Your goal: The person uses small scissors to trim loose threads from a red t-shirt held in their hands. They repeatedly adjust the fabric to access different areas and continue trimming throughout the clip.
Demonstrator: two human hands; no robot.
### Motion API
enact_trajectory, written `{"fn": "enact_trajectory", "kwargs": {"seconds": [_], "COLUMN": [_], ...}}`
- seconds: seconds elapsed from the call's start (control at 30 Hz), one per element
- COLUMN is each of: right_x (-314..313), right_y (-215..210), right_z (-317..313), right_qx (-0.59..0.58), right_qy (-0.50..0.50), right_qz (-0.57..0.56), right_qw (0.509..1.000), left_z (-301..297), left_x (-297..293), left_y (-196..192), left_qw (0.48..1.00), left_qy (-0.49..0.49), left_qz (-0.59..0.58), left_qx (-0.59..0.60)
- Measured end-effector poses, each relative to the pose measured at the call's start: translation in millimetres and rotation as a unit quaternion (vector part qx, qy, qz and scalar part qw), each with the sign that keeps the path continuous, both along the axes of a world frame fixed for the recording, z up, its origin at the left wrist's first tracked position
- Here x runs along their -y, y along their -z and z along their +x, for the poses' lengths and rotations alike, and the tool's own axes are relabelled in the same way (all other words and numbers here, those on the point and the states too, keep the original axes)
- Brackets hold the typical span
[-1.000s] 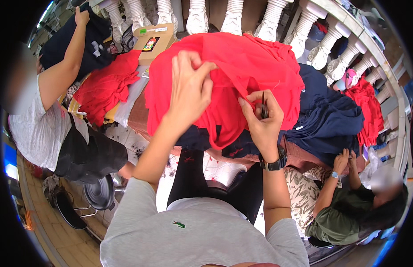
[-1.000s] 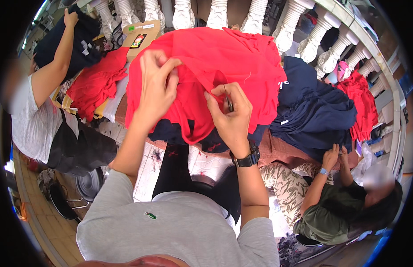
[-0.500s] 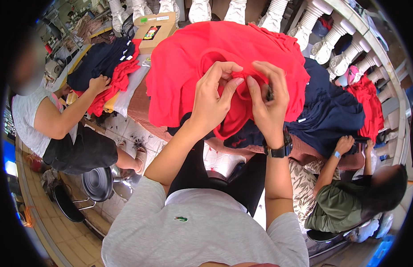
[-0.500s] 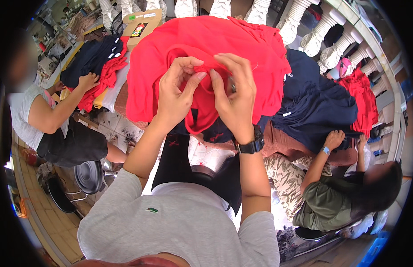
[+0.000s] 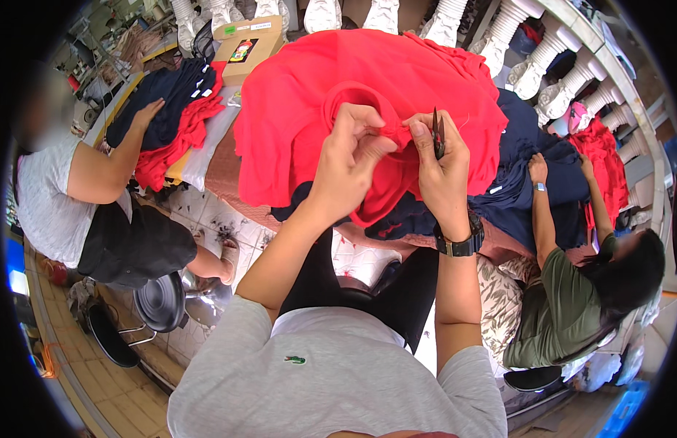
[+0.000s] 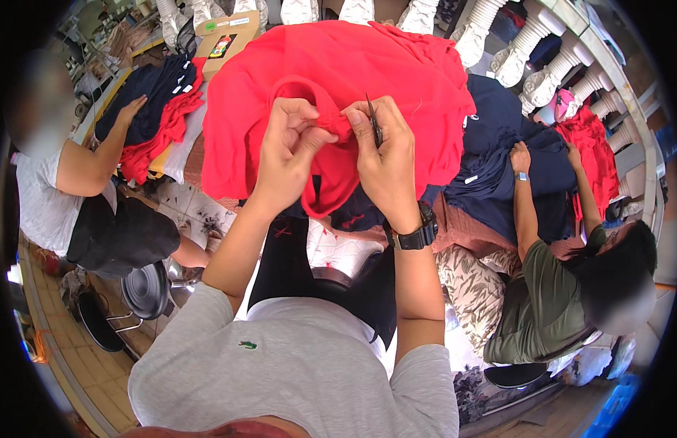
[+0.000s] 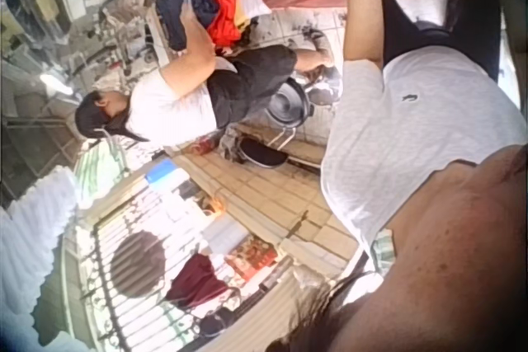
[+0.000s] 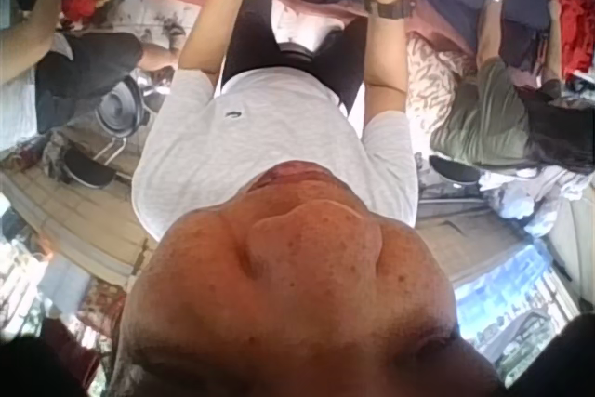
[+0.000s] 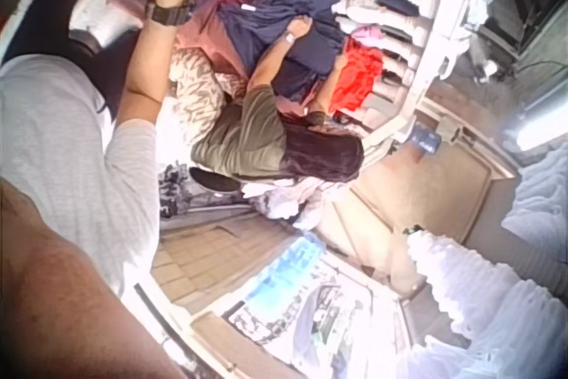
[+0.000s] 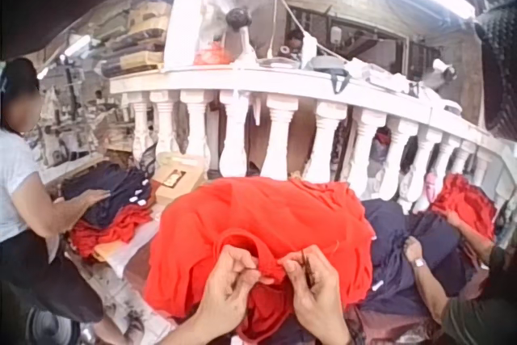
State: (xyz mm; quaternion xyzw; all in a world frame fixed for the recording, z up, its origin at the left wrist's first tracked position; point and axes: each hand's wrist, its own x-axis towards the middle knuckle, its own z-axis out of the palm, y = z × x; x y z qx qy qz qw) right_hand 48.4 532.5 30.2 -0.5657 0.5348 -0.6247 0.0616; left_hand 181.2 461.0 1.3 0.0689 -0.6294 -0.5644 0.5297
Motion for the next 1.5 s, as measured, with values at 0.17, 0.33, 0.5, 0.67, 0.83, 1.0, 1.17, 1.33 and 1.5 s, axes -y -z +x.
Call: {"fn": "enact_trajectory", "kwargs": {"seconds": [0.17,0.33,0.5,0.67,0.83,1.0,1.17,1.33,1.5], "right_x": [-3.8,-10.1,-24.0,-17.1,-16.5,-27.3,-22.5,-20.4,-30.1], "right_y": [-3.7,-0.5,-24.3,-19.4,-6.5,-14.2,-13.4,-7.7,-10.0], "right_z": [4.0,7.3,7.5,7.5,-6.8,-4.4,-7.8,-7.4,7.6], "right_qx": [0.01,0.068,-0.051,-0.125,-0.093,0.064,-0.156,-0.14,-0.18], "right_qy": [-0.009,-0.032,0.062,0.008,0.01,-0.02,0.009,0.021,0.091], "right_qz": [0.022,0.016,0.035,-0.024,-0.017,0.026,-0.012,-0.026,-0.017], "right_qw": [1.0,0.997,0.996,0.992,0.995,0.997,0.988,0.99,0.979], "left_z": [-3.7,-6.9,-0.9,-1.2,-1.4,-3.5,-1.4,-3.9,-6.6], "left_x": [1.4,-3.3,-11.5,-15.9,-20.5,-22.5,-27.6,-22.3,-23.0], "left_y": [0.0,2.3,-10.7,-9.0,-10.6,-10.2,-12.5,-10.1,-0.1], "left_qw": [0.959,0.999,0.996,0.99,0.998,0.996,0.994,0.995,0.988], "left_qy": [-0.167,0.007,-0.073,-0.107,-0.052,-0.082,-0.09,-0.079,-0.107], "left_qz": [-0.214,-0.005,-0.029,-0.078,-0.015,-0.017,-0.031,-0.021,-0.101], "left_qx": [0.077,-0.032,0.045,0.043,0.044,0.032,0.057,0.055,0.048]}}
